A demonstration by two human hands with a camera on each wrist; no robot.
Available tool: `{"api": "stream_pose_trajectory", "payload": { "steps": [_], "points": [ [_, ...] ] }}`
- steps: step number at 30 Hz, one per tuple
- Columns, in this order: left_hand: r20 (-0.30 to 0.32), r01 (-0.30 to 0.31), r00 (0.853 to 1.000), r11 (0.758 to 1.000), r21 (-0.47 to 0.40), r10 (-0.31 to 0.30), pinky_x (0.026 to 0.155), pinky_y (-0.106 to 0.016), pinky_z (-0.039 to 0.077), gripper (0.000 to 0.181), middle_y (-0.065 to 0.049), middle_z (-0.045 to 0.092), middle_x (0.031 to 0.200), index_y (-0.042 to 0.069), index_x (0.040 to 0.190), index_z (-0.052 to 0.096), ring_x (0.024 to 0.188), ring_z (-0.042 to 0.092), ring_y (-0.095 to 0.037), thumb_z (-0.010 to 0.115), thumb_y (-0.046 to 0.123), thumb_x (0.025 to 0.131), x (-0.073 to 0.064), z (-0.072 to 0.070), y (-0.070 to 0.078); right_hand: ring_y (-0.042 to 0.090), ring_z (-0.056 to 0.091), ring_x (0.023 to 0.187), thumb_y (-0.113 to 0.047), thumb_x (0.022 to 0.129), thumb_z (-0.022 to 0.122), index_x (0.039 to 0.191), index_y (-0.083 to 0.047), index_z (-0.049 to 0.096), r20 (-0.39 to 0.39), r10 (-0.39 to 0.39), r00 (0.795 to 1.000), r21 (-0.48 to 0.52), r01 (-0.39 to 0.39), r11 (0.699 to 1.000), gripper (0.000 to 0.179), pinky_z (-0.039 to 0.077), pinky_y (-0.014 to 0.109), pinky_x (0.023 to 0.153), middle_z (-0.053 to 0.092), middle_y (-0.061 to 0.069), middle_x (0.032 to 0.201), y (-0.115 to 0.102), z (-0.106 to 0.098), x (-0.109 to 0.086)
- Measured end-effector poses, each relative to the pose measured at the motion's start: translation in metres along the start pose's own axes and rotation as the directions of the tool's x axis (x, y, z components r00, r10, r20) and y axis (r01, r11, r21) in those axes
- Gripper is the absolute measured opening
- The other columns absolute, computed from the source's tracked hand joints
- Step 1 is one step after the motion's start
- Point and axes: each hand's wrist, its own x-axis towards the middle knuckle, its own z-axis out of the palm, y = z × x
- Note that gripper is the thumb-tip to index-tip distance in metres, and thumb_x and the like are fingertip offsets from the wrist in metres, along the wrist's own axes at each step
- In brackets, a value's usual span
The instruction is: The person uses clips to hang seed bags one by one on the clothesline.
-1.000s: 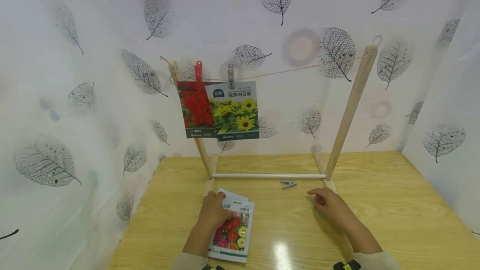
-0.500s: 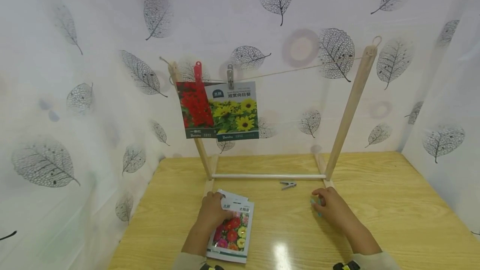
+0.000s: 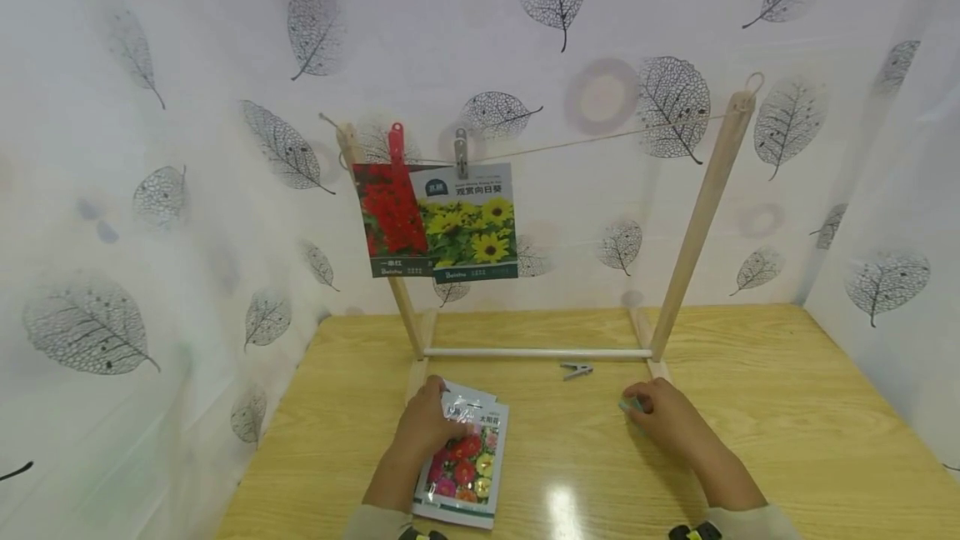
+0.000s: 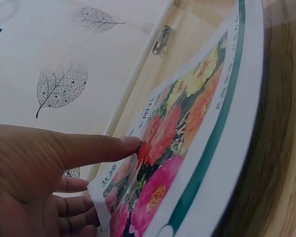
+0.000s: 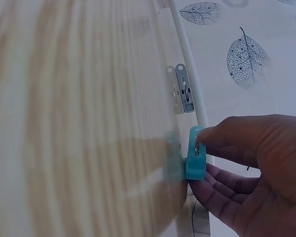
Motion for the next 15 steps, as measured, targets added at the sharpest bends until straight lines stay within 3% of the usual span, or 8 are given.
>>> {"api": "stream_pose_trajectory", "payload": {
  "steps": [8,15],
  "points": [
    [0.043,0.006,0.999,0.998,-0.059,-0.004,0.094,-0.055,0.054,0.088,-0.02,0.066,0.121,0.001,0.135,0.047,0.109,0.065,-0.037,0.095,0.028,0.065,0.0004,0.001,-0.0015,0.017,0.053,0.087,-0.018,0.098,0.066,0.113,-0.007,0.073,0.001,-0.011,1.0,0.005,0.011,1.0,0.02,0.047,0.023,0.073,0.059,0.006,0.103,-0.0015,-0.0008,-0.0008],
    [0.053,0.002,0.999,0.995,-0.097,0.003,0.095,-0.056,0.053,0.082,-0.021,0.066,0.118,-0.001,0.137,0.046,0.107,0.065,-0.036,0.09,0.022,0.071,0.0013,0.0,-0.0009,0.017,0.049,0.085,-0.017,0.099,0.063,0.108,-0.01,0.071,-0.022,-0.034,0.999,0.039,0.034,0.999,0.014,0.043,0.021,0.069,0.056,0.006,0.101,-0.0004,-0.0011,-0.0004]
  ]
}}
